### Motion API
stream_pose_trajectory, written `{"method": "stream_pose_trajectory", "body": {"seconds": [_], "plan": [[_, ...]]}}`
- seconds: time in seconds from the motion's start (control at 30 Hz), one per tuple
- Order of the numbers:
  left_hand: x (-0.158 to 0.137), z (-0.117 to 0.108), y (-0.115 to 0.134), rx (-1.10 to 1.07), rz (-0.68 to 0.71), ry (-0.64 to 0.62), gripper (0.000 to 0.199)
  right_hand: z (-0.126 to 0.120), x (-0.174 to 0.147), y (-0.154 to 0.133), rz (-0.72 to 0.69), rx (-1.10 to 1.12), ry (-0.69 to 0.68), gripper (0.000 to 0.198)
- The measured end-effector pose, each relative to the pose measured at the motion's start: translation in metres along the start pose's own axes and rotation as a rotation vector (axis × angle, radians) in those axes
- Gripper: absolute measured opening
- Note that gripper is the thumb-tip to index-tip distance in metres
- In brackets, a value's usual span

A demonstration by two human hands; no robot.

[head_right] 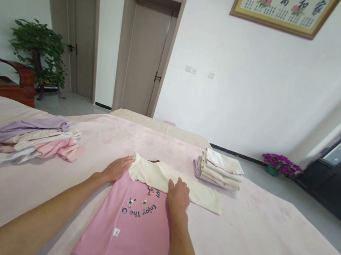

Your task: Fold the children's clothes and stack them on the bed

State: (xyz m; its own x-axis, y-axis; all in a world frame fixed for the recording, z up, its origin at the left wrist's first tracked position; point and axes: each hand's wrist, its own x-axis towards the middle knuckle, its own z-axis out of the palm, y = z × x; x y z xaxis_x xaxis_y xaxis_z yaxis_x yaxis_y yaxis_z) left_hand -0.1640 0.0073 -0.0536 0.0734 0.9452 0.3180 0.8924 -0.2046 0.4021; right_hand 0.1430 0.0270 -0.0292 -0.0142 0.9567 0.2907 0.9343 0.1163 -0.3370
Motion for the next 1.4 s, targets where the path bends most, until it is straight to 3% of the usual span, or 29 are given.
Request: {"method": "stream_pose_trajectory", "body": {"seconds": [0.23, 0.4, 0.53, 0.67, 0.73, 0.8, 0.9, 0.97, 1.03, 1.1, 1.2, 1.3, 1.4], "plan": [[-0.002, -0.004, 0.002, 0.034, -0.033, 0.015, 0.046, -0.002, 0.002, -0.003, 0.036, 0.037, -0.059, 0.033], [-0.002, -0.006, 0.002, 0.059, -0.088, 0.023, 0.045, -0.012, -0.003, -0.018, -0.047, 0.358, 0.102, 0.024], [0.000, -0.007, -0.004, 0.062, -0.127, 0.017, 0.043, -0.024, -0.029, -0.040, -0.334, 0.660, 0.053, 0.021], [0.003, -0.005, -0.010, 0.056, -0.155, 0.016, 0.041, -0.038, -0.075, -0.064, -0.793, 0.599, -0.160, 0.038], [0.005, -0.004, -0.012, 0.052, -0.171, 0.021, 0.039, -0.039, -0.095, -0.072, -0.905, 0.578, -0.245, 0.045], [0.007, -0.003, -0.014, 0.043, -0.186, 0.027, 0.039, -0.037, -0.110, -0.077, -0.886, 0.585, -0.265, 0.056], [0.009, -0.003, -0.016, 0.024, -0.213, 0.037, 0.042, -0.030, -0.120, -0.080, -0.692, 0.556, -0.227, 0.076], [0.010, -0.003, -0.017, 0.010, -0.237, 0.045, 0.045, -0.027, -0.122, -0.081, -0.560, 0.490, -0.233, 0.079], [0.013, -0.004, -0.018, -0.003, -0.262, 0.051, 0.047, -0.028, -0.121, -0.084, -0.499, 0.412, -0.261, 0.071], [0.016, -0.004, -0.018, -0.015, -0.281, 0.055, 0.047, -0.031, -0.118, -0.088, -0.485, 0.382, -0.285, 0.051], [0.018, -0.005, -0.019, -0.026, -0.302, 0.063, 0.047, -0.036, -0.112, -0.092, -0.403, 0.541, -0.288, 0.021], [0.017, -0.006, -0.018, -0.032, -0.303, 0.071, 0.048, -0.036, -0.107, -0.089, -0.365, 0.743, -0.279, 0.019], [0.017, -0.006, -0.017, -0.038, -0.304, 0.073, 0.047, -0.035, -0.111, -0.082, -0.518, 0.671, -0.275, 0.026]]}}
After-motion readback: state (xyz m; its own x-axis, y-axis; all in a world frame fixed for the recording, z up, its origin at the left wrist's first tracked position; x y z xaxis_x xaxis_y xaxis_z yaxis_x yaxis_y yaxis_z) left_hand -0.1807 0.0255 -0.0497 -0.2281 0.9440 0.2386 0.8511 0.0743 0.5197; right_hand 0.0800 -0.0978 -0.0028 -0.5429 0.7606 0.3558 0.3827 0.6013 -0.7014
